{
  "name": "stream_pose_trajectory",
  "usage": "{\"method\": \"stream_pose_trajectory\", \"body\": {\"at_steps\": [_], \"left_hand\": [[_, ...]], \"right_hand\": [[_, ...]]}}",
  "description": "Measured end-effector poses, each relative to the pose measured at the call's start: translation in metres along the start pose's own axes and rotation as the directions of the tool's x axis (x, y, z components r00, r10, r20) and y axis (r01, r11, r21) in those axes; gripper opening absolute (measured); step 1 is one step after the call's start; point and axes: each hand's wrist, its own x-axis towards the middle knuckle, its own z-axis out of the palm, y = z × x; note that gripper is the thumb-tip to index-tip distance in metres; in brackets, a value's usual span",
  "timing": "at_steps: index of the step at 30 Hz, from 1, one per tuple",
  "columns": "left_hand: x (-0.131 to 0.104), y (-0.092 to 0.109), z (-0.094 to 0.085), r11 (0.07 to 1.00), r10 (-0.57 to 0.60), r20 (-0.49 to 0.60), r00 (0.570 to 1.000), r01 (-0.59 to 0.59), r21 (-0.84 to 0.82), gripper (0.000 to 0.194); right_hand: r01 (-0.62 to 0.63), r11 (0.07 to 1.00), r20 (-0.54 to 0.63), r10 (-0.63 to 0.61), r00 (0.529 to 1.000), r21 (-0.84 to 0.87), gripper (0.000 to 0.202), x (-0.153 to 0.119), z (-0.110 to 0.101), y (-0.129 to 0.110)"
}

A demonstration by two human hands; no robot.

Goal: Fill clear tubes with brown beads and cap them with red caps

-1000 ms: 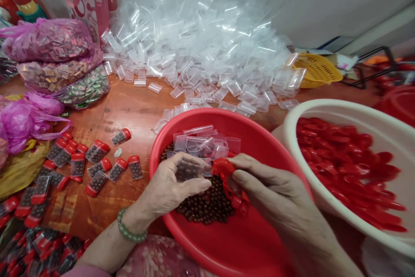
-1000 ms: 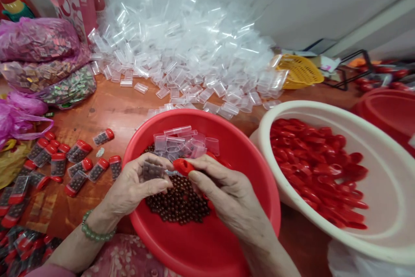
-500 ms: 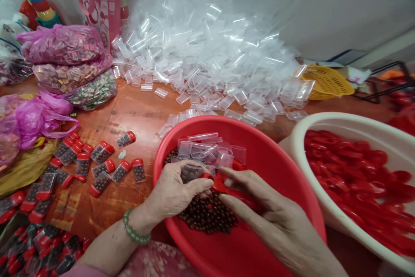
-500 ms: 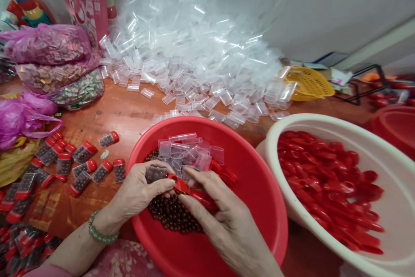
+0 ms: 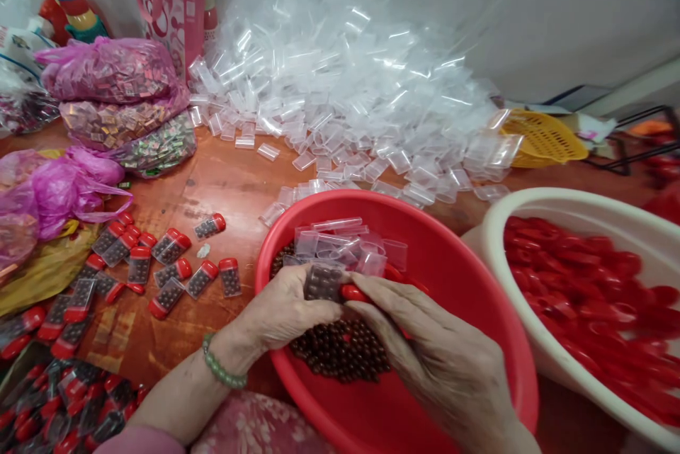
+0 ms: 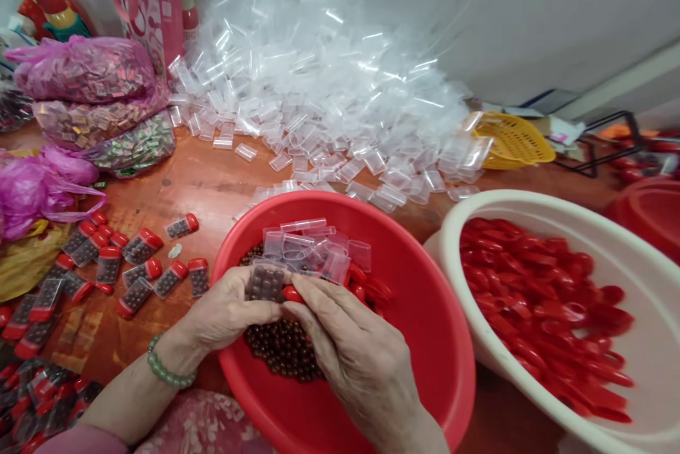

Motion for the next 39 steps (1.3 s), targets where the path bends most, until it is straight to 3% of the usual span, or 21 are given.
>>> {"method": "stream_pose_trajectory", "body": {"at_steps": [3,6,10,13,16,20,24,28,35,39], "left_hand": [[0.001,0.0,-0.005,0.986,-0.042,0.102,0.994,0.057,-0.157,0.036],[0.001,0.003,-0.012,0.953,-0.085,0.161,0.983,0.127,-0.277,0.044],[0.0,0.008,-0.02,0.879,-0.137,0.3,0.944,0.255,-0.402,0.049],[-0.001,0.011,-0.022,0.853,-0.135,0.36,0.923,0.293,-0.432,0.052],[-0.002,0.012,-0.021,0.854,-0.132,0.367,0.921,0.294,-0.429,0.052],[-0.003,0.013,-0.019,0.861,-0.149,0.364,0.919,0.301,-0.409,0.052],[-0.002,0.009,-0.02,0.869,-0.141,0.362,0.922,0.29,-0.401,0.046],[-0.002,0.006,-0.021,0.866,-0.13,0.375,0.918,0.29,-0.408,0.042],[-0.001,0.003,-0.021,0.86,-0.111,0.352,0.929,0.267,-0.435,0.038],[0.0,-0.001,-0.021,0.871,-0.099,0.344,0.934,0.249,-0.423,0.035]], "right_hand": [[0.027,0.998,0.075,-0.023,0.997,-0.052,0.034,0.004,0.002,0.003],[0.008,1.0,0.138,-0.011,0.99,0.021,0.036,0.005,-0.003,0.008],[-0.197,0.958,0.122,0.175,0.977,0.207,0.028,0.005,-0.016,0.013],[-0.417,0.811,0.041,0.44,0.897,0.41,0.021,0.014,-0.02,0.01],[-0.486,0.638,0.056,0.571,0.819,0.597,0.015,0.031,-0.013,0.005],[-0.459,0.571,0.121,0.531,0.839,0.681,0.013,0.054,0.001,0.002],[-0.471,0.623,0.216,0.442,0.871,0.624,0.013,0.06,0.007,0.002],[-0.505,0.633,0.284,0.424,0.86,0.586,0.014,0.058,0.008,-0.001],[-0.494,0.618,0.196,0.487,0.851,0.611,0.017,0.051,0.01,-0.005],[-0.488,0.673,0.208,0.456,0.865,0.556,0.02,0.048,0.012,-0.001]]}}
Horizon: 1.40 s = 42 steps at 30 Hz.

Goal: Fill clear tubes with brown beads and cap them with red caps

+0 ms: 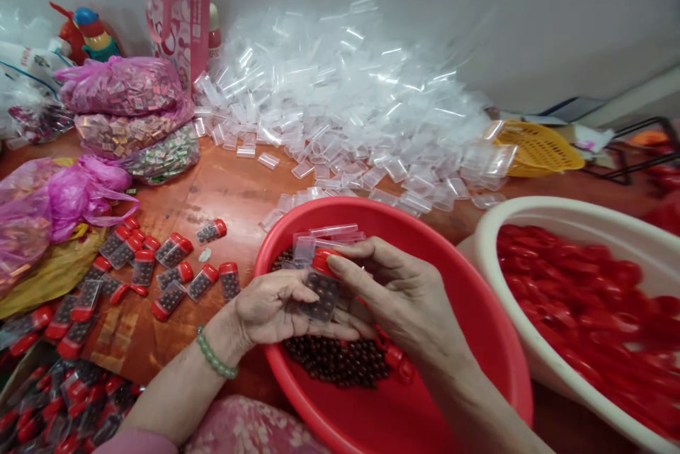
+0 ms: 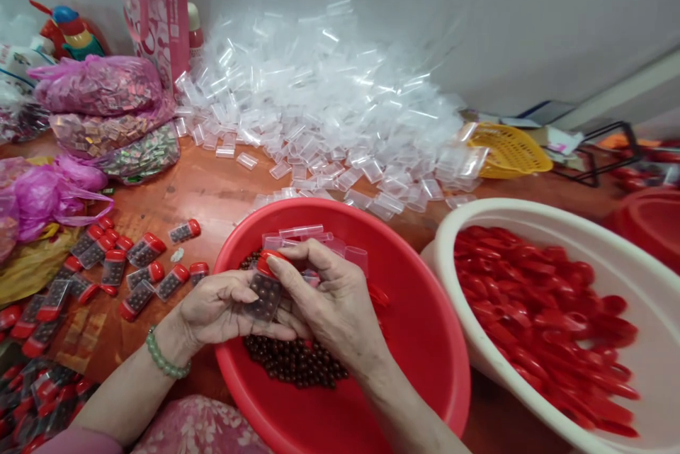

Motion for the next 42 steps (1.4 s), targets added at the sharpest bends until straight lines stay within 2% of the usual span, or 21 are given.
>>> {"method": "stream_pose_trajectory", "body": {"at_steps": [7,10,13,14,17,19,23,27,30,36,42], "left_hand": [[0.001,-0.003,0.0,0.999,-0.004,-0.025,1.0,0.005,0.035,0.037],[0.001,-0.004,0.001,0.999,-0.009,-0.046,0.999,0.011,0.044,0.035],[0.0,-0.004,0.0,0.999,0.018,-0.079,0.997,-0.015,0.047,0.033],[0.0,-0.005,-0.001,0.998,0.033,-0.085,0.996,-0.029,0.048,0.032],[0.001,-0.005,-0.003,0.997,0.071,-0.071,0.995,-0.069,0.035,0.028],[0.0,-0.003,-0.004,0.995,0.098,-0.074,0.992,-0.096,0.032,0.027],[-0.002,0.001,-0.003,0.998,0.059,-0.127,0.99,-0.054,0.042,0.029],[-0.001,0.005,0.002,0.998,0.031,-0.099,0.995,-0.026,0.051,0.069],[0.002,0.004,0.006,0.997,0.035,-0.087,0.996,-0.029,0.069,0.081],[0.006,0.003,0.008,0.997,0.039,-0.136,0.99,-0.03,0.064,0.075],[0.01,0.0,0.012,0.997,0.075,-0.261,0.962,-0.066,0.044,0.058]], "right_hand": [[0.011,0.997,0.053,-0.007,0.999,-0.074,0.019,-0.002,0.0,0.005],[0.104,0.977,0.06,-0.095,0.994,-0.186,0.018,-0.005,-0.002,0.004],[0.261,0.918,0.194,-0.209,0.959,-0.3,0.017,-0.007,-0.008,0.002],[0.321,0.885,0.252,-0.244,0.937,-0.338,0.025,-0.007,-0.01,0.003],[0.486,0.745,0.368,-0.339,0.866,-0.457,0.067,-0.007,-0.012,0.006],[0.556,0.648,0.386,-0.402,0.83,-0.521,0.075,-0.006,-0.01,0.01],[0.609,0.523,0.37,-0.494,0.787,-0.596,0.064,-0.006,-0.002,0.016],[0.598,0.486,0.352,-0.507,0.787,-0.637,0.053,-0.005,0.002,0.016],[0.61,0.464,0.34,-0.54,0.77,-0.643,0.046,-0.004,0.004,0.016],[0.65,0.415,0.364,-0.581,0.728,-0.637,0.043,-0.002,0.004,0.02],[0.705,0.318,0.408,-0.637,0.654,-0.634,0.045,-0.001,0.004,0.025]]}}
